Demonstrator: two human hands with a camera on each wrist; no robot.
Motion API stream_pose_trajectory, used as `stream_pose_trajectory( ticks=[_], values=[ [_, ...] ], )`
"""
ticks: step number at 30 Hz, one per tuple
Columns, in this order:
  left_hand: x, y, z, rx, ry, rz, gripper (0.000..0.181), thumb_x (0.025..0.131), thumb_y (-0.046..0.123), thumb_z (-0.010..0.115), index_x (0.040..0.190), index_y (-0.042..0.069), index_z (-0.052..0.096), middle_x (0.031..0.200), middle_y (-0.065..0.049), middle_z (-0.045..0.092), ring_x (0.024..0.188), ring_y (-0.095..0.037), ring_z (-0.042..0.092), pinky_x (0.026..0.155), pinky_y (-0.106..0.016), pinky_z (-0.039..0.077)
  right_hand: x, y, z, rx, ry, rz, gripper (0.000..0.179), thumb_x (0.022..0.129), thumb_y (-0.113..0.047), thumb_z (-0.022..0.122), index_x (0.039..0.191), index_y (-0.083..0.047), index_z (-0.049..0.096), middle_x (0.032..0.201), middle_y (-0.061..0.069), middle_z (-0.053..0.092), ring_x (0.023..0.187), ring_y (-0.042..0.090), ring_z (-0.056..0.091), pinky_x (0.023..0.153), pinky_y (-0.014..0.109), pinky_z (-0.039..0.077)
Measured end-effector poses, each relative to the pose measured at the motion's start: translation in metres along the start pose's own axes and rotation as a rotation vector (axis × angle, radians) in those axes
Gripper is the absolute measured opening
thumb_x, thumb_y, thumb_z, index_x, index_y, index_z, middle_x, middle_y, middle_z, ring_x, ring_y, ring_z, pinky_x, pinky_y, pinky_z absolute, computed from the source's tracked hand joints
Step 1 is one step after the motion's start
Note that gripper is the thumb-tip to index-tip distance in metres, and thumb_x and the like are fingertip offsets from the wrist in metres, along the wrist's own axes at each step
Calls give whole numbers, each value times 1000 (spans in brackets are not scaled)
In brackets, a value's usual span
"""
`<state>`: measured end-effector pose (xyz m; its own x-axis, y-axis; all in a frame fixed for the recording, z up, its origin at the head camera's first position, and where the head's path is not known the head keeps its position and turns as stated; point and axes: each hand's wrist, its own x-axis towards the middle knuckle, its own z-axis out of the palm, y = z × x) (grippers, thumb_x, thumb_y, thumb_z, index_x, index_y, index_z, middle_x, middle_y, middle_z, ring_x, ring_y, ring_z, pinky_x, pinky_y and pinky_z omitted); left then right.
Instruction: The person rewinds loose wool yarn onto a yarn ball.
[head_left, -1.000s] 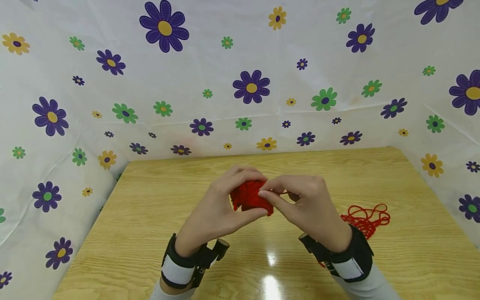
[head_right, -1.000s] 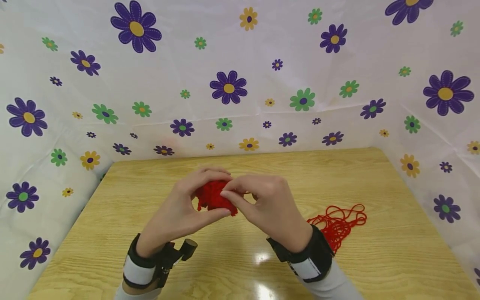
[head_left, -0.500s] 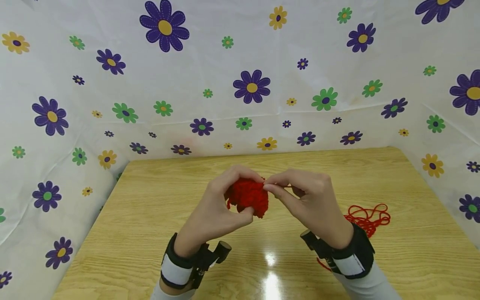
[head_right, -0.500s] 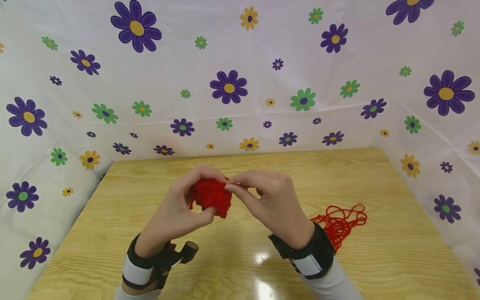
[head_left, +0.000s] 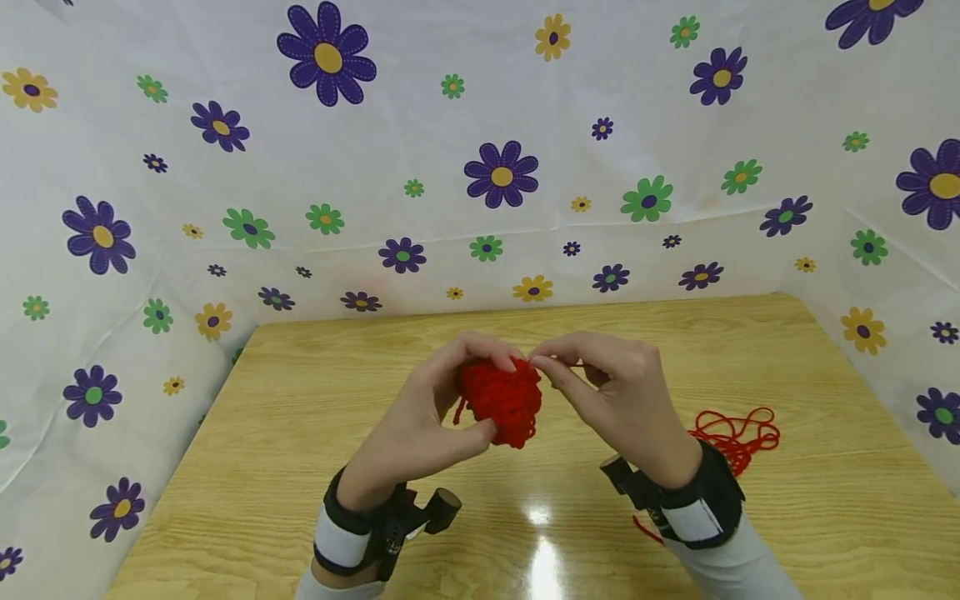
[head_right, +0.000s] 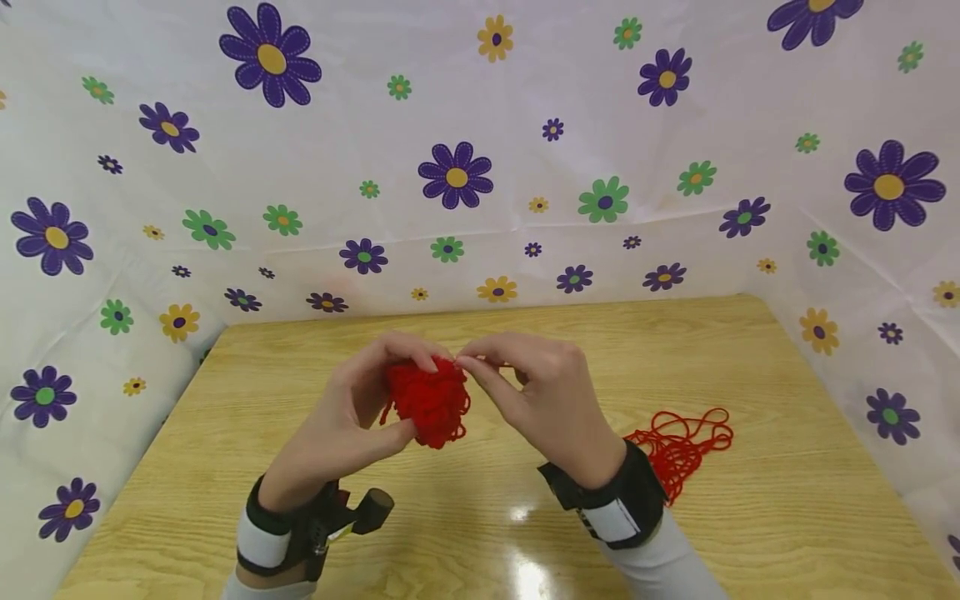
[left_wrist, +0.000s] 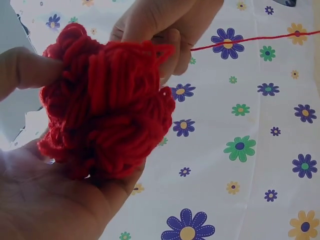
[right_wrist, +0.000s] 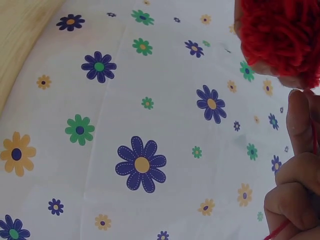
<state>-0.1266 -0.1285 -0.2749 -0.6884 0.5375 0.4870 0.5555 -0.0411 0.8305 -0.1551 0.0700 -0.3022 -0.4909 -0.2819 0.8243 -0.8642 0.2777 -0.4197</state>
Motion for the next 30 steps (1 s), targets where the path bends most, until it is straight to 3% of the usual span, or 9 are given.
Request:
stream_pose_trajectory(
  ticks=[10, 17, 30],
  values=[
    [-1, -6, -5, -90, 64, 82, 48, 65, -19, 50, 112, -9, 43, 109, -21, 48, 94, -35, 49, 75, -42, 48, -8, 15, 8, -21, -79, 87, 17, 78, -9, 66, 94, -16, 67, 80, -11, 62, 48, 3, 35, 40, 17, 27],
    [0, -17, -8, -141, 189, 157, 36, 70, -12, 55, 105, -8, 49, 107, -24, 47, 94, -40, 47, 76, -47, 47, -11, 16, 12, -56, -120, 99, 16, 82, -14, 62, 97, -18, 67, 83, -13, 62, 48, 3, 34, 40, 17, 29],
    [-5, -12, -9, -244, 381, 138, 34, 73, -10, 55, 105, -5, 49, 112, -25, 45, 103, -41, 43, 85, -46, 43, -14, 11, 21, -103, -205, 57, 11, 83, -20, 61, 93, -17, 66, 79, -13, 59, 52, 3, 36, 43, 17, 29]
  ],
)
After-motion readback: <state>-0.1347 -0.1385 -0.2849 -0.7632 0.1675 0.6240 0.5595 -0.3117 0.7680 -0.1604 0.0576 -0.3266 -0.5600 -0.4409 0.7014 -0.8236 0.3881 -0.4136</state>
